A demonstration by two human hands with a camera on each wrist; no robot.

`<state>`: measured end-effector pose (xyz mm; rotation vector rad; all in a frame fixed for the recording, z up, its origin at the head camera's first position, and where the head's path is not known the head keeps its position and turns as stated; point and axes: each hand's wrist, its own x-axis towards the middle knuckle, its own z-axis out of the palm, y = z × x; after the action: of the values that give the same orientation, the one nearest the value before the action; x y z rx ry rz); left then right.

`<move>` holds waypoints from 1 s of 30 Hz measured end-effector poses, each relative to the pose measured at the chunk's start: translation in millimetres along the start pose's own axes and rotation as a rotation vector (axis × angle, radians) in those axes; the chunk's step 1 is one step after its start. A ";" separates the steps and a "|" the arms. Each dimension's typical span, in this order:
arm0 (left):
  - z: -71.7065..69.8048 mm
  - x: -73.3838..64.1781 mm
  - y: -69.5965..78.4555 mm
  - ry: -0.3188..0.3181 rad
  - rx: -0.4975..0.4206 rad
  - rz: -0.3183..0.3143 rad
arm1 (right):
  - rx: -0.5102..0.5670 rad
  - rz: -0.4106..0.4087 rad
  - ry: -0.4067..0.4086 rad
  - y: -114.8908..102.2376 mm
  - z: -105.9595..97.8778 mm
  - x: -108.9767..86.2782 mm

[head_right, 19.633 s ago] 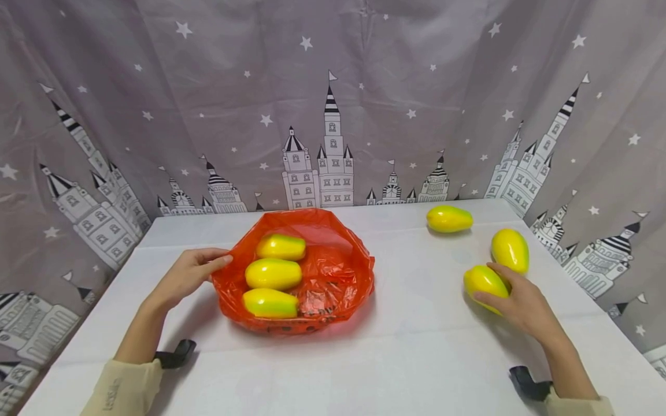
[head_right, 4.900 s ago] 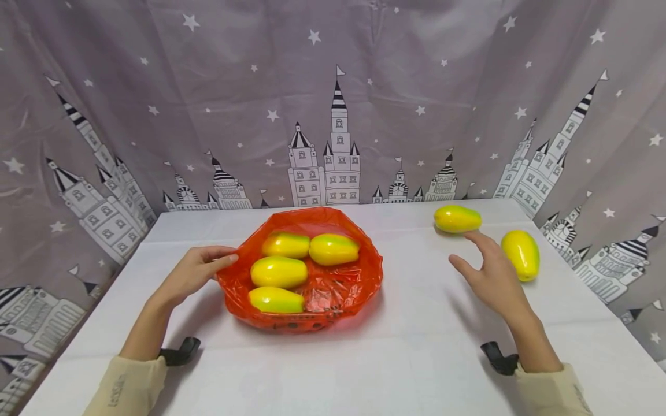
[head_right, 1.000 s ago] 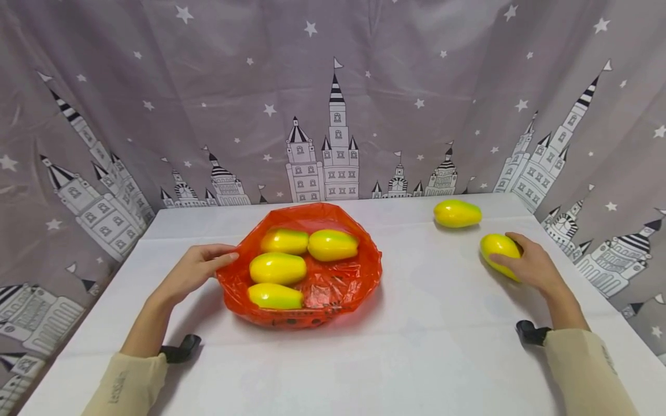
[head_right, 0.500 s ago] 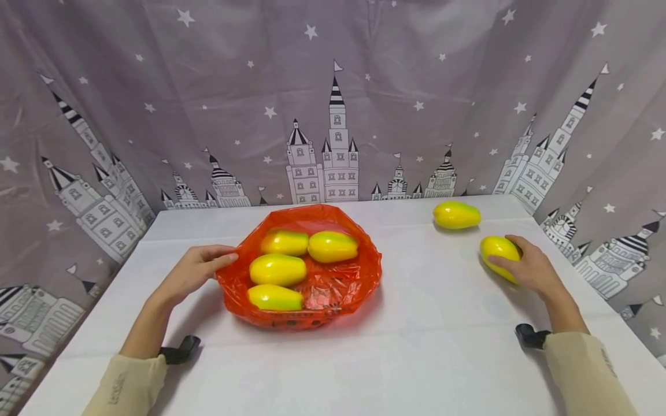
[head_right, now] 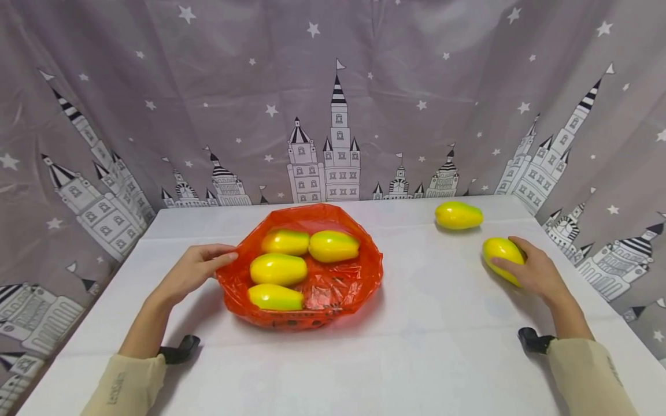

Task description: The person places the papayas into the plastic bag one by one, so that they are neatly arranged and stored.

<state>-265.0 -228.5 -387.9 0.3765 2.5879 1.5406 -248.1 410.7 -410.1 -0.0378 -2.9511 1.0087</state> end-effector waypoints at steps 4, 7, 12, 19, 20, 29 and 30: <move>-0.2 -0.7 0.4 0.001 0.000 -0.001 | -0.003 -0.008 0.011 0.0 0.7 -0.3; -0.1 -0.9 0.5 0.000 0.001 0.002 | -0.008 -0.002 0.011 0.0 1.1 -0.5; -0.6 -0.4 -0.3 0.001 0.008 0.005 | -0.020 0.023 0.006 -2.1 0.8 -1.2; -1.2 -0.6 -0.3 0.000 0.000 0.006 | -0.026 -0.008 0.042 -8.4 0.5 -5.0; -1.3 -0.8 0.0 0.001 -0.003 0.005 | -0.027 -0.024 0.053 -9.8 0.5 -5.6; -0.8 0.2 1.1 0.000 -0.014 0.007 | -0.016 -0.144 0.146 -33.5 -1.2 -9.1; -0.7 0.5 1.0 0.001 -0.015 0.008 | -0.014 -0.150 0.147 -36.7 -1.0 -9.2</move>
<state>-265.5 -228.6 -386.7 0.3856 2.5766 1.5623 -239.5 382.1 -387.0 0.1027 -2.7809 0.9240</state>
